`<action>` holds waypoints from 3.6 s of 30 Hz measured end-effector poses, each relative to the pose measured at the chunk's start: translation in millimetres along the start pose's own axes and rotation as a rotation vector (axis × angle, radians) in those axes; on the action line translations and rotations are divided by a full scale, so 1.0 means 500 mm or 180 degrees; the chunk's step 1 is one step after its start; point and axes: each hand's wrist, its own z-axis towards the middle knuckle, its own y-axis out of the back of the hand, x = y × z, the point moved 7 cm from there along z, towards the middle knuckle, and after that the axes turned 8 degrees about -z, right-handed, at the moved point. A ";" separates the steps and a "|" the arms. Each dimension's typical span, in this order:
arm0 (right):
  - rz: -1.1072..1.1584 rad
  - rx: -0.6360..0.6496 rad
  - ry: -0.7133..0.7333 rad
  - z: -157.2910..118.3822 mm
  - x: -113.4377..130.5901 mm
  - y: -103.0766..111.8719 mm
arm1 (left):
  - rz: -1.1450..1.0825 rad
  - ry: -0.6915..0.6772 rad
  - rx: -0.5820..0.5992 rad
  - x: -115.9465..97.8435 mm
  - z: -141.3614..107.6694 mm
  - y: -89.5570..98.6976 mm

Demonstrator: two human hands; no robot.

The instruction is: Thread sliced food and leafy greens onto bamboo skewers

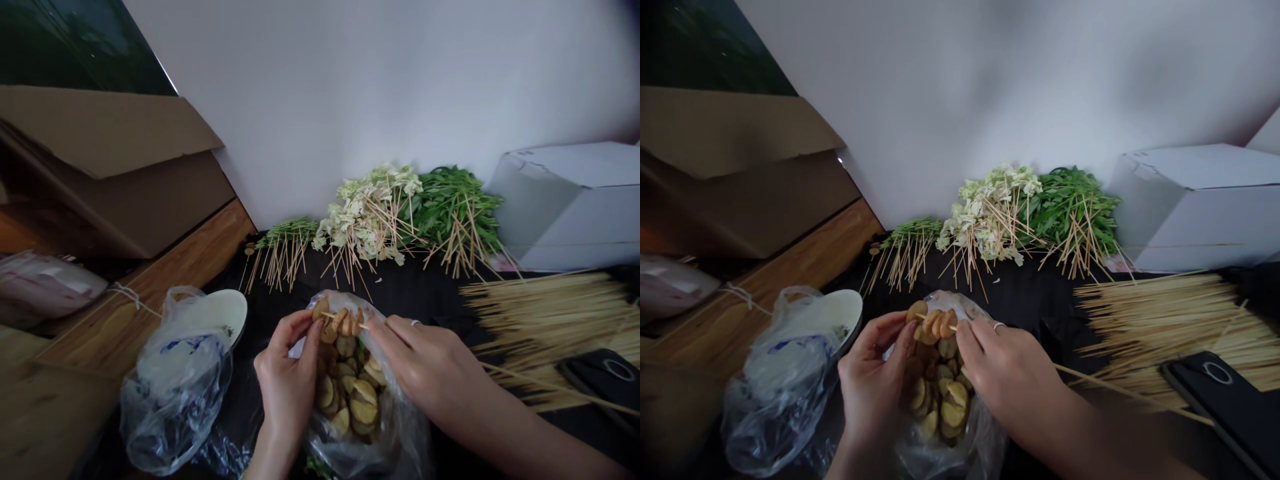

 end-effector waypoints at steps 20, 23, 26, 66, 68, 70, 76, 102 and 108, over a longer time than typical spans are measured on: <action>-0.0048 -0.0290 0.0085 0.001 0.008 0.001 | 0.0257 -0.0309 0.0018 -0.020 -0.007 0.001; 0.0056 -0.0114 -0.0025 -0.005 0.004 -0.018 | 0.0337 -0.0450 0.0055 -0.032 -0.010 -0.001; 0.0139 -0.0088 -0.0040 -0.007 0.004 -0.024 | 0.0356 -0.0538 0.0095 -0.039 -0.011 -0.004; 0.0121 -0.0315 -0.0270 -0.004 -0.050 0.019 | 0.1597 -0.0995 0.1557 -0.047 0.009 -0.048; 0.0120 -0.0352 -0.0272 -0.005 -0.050 0.021 | 0.1508 -0.0792 0.1610 -0.032 0.023 -0.018; 0.0123 -0.0381 -0.0283 -0.006 -0.051 0.022 | 0.1422 -0.0614 0.1786 -0.023 0.028 0.006; 0.0150 -0.0375 -0.0286 -0.004 -0.048 0.019 | 0.1400 -0.0489 0.2143 -0.026 0.012 0.033; 0.0084 -0.0359 -0.0227 -0.002 -0.043 0.018 | 0.1241 -0.0012 0.2605 -0.009 0.014 -0.003; 0.0113 -0.0420 -0.0204 -0.001 -0.043 0.022 | 0.0759 0.0017 0.2102 -0.006 0.032 -0.015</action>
